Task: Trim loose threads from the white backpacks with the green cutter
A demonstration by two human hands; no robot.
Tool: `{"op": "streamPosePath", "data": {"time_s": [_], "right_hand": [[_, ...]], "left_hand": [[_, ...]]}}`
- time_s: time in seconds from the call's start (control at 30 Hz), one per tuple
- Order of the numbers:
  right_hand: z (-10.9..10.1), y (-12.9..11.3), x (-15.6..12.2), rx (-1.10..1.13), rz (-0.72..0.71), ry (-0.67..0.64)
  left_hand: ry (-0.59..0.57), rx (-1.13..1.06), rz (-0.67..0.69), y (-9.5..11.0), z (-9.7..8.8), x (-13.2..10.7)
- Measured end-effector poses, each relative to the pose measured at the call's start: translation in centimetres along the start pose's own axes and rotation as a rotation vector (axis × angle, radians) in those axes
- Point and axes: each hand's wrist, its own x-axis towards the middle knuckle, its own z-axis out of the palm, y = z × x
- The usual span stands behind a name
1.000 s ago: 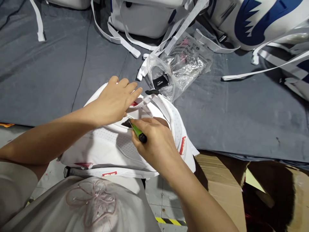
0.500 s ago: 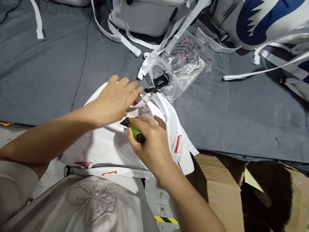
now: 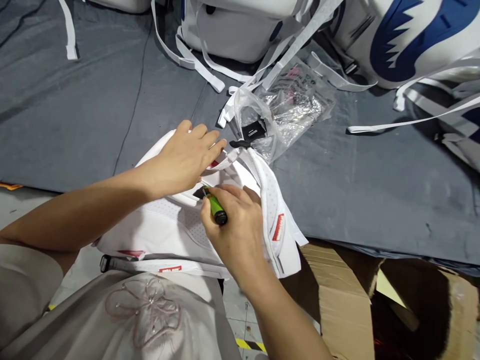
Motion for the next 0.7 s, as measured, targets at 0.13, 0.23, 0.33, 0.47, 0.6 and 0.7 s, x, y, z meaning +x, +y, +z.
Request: {"op": "streamPosePath", "data": {"time_s": [0.13, 0.23, 0.33, 0.47, 0.6, 0.7], "right_hand": [[0.13, -0.18, 0.09, 0.015, 0.003, -0.013], [0.19, -0.35, 0.10, -0.059, 0.013, -0.003], [0.26, -0.44, 0.02, -0.047, -0.007, -0.005], [0.30, -0.36, -0.13, -0.075, -0.001, 0.025], [0.30, -0.25, -0.14, -0.013, 0.001, 0.000], [0.36, -0.22, -0.11, -0.003, 0.013, 0.014]], "left_hand": [[-0.010, 0.018, -0.009, -0.01, -0.02, -0.02], [-0.015, 0.011, -0.008, 0.00, -0.06, -0.04], [-0.018, 0.023, -0.004, 0.00, 0.00, -0.04], [0.018, 0.050, 0.006, -0.02, 0.19, -0.06], [0.015, 0.079, 0.011, 0.08, 0.16, -0.16], [0.008, 0.078, 0.013, 0.26, 0.10, -0.17]]}}
